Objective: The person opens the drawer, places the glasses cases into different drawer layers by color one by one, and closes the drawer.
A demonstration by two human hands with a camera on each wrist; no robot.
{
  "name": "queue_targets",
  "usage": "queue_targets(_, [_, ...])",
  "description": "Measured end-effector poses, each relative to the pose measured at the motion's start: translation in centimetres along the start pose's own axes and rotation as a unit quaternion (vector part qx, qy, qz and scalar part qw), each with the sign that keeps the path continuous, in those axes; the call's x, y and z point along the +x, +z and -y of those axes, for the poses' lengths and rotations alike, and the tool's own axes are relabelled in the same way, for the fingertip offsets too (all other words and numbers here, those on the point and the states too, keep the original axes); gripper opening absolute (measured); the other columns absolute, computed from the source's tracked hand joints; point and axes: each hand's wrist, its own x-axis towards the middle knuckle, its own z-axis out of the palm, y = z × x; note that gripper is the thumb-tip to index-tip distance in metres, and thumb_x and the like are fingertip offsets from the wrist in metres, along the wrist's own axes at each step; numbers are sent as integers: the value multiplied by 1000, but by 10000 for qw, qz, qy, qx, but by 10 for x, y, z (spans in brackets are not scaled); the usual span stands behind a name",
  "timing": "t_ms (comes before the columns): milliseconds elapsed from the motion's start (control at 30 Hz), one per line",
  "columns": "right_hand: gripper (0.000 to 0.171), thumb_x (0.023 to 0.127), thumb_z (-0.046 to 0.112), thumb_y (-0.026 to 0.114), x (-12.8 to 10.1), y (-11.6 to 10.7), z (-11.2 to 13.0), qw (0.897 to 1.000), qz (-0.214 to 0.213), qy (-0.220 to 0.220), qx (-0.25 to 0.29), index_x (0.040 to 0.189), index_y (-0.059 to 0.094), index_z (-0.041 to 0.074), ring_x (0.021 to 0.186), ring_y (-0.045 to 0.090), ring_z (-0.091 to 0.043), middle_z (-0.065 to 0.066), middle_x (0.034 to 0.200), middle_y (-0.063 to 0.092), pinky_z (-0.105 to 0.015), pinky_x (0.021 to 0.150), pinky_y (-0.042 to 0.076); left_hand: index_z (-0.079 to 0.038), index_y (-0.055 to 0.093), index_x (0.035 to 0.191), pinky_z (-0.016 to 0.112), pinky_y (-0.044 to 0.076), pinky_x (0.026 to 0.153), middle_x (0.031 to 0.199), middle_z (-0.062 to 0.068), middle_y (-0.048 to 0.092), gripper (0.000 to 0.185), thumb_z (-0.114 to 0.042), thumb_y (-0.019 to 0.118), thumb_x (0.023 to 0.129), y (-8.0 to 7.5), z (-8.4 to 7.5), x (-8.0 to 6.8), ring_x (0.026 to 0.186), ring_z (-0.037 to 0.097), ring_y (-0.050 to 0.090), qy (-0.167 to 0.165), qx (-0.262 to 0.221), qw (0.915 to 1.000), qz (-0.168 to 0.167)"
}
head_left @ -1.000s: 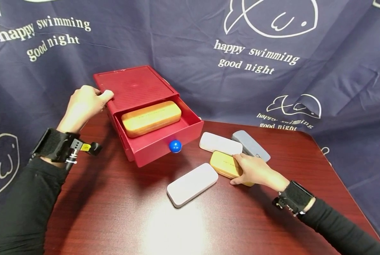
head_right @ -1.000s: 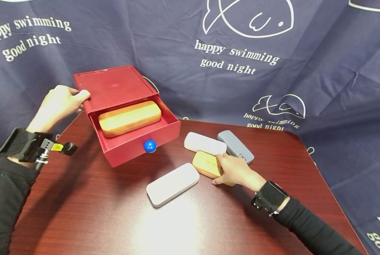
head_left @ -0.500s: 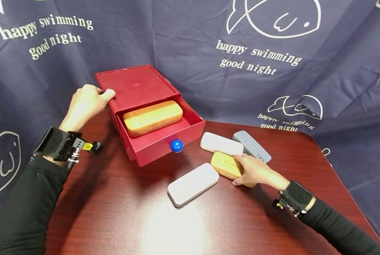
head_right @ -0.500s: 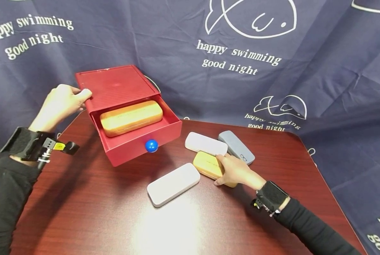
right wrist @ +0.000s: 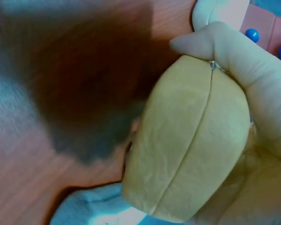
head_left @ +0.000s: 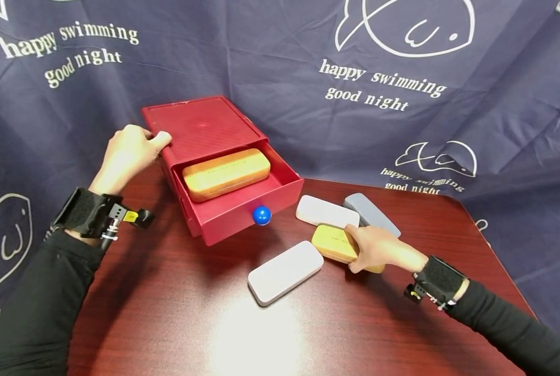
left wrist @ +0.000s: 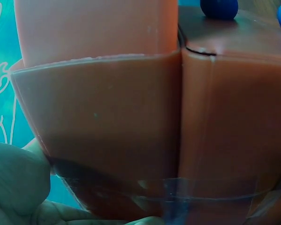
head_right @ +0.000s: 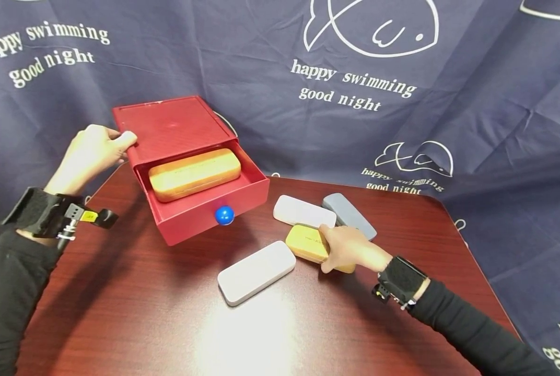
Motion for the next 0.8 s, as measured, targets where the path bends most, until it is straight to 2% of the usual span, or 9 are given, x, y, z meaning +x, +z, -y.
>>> queue_targets(233, [49, 61, 16, 84, -1, -16, 0, 9988, 402, -223, 163, 94, 48, 15, 67, 45, -15, 1, 77, 50, -29, 60, 35, -15, 45, 52, 39, 30, 58, 53, 1, 39, 45, -37, 48, 92, 0, 0, -1, 67, 32, 46, 7, -7, 10000, -62])
queue_targets(467, [47, 60, 19, 85, -5, -27, -1, 9982, 552, -219, -86, 88, 48, 19, 64, 44, -12, 4, 72, 48, -28, 59, 33, -16, 43, 52, 39, 30, 58, 53, 0, 37, 45, -37, 48, 91, 1, 0, -1, 67, 32, 46, 5, -12, 10000, -83])
queue_targets(633, [52, 64, 35, 90, -10, -32, -1, 9990, 350, -194, -211, 92, 49, 19, 65, 47, -12, 5, 74, 49, -30, 59, 35, -16, 43, 52, 39, 30, 58, 52, 0, 37, 46, -37, 48, 92, 2, 1, -1, 67, 32, 45, 11, -21, 10000, -84])
queue_targets(800, [57, 69, 49, 87, -16, -42, -5, 9998, -191, -17, 79, 102, 54, 16, 67, 50, -13, 3, 77, 53, -31, 60, 37, -14, 44, 52, 39, 30, 58, 52, 1, 37, 46, -37, 47, 92, 2, 0, -1, 66, 32, 46, 10, -46, 10000, -70])
